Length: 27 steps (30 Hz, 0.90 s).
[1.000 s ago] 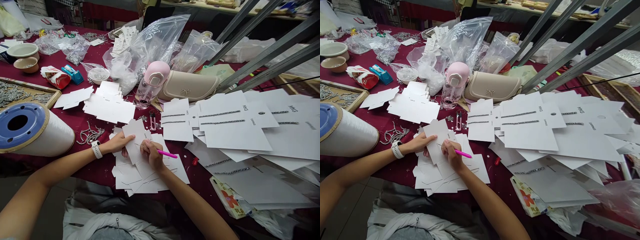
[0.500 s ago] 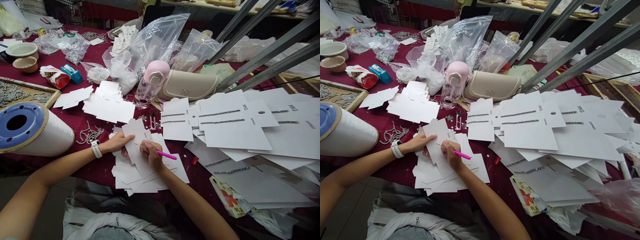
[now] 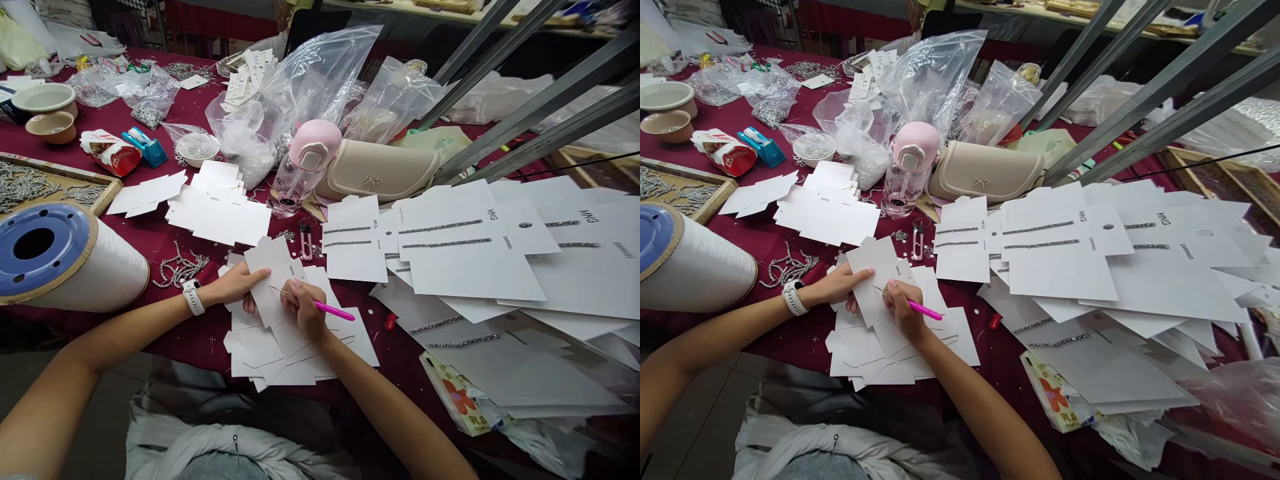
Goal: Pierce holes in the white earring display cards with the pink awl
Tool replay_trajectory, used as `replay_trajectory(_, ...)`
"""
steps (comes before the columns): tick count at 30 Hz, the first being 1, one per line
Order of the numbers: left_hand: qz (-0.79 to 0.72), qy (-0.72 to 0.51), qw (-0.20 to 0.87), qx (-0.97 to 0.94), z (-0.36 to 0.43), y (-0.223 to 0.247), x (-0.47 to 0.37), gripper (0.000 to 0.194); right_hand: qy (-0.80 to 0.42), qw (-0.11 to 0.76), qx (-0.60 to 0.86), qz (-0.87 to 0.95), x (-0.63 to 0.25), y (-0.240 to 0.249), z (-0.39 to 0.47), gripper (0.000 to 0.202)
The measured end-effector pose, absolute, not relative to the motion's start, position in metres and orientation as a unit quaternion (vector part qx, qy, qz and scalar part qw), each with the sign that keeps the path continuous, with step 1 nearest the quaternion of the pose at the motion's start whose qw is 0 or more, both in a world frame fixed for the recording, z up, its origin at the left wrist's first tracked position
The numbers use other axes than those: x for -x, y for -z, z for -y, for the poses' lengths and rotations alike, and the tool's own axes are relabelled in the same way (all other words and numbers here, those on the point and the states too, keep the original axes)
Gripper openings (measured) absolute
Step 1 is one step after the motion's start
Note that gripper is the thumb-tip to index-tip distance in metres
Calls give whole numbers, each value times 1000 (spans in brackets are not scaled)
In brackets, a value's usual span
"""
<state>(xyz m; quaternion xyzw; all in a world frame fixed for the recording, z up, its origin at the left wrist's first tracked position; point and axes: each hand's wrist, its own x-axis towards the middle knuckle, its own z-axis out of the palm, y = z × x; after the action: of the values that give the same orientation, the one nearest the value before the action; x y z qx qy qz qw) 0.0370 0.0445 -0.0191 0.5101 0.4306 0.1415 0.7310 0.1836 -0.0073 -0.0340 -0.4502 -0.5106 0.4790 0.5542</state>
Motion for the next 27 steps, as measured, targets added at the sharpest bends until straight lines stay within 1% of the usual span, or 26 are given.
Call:
replay_trajectory(4, -433, -138, 729, -512, -44, 18, -38, 44, -474, 543, 454, 523, -183, 35, 7, 40)
replay_trajectory(11, -437, -136, 713, -532, -44, 18, -38, 47, -428, 500, 448, 605, -183, 37, 6, 38)
replay_trajectory(12, -436, -138, 713, -531, -44, 18, -38, 46, -430, 507, 447, 598, -183, 38, 6, 38)
replay_trajectory(17, -434, -146, 722, -518, -44, 20, -38, 44, -499, 598, 425, 462, -185, 37, 7, 40)
replay_trajectory(22, -434, -144, 722, -519, -45, 19, -37, 45, -529, 565, 439, 457, -185, 35, 6, 40)
replay_trajectory(27, -436, -143, 725, -514, -46, 19, -38, 42, -526, 561, 447, 458, -184, 34, 5, 39)
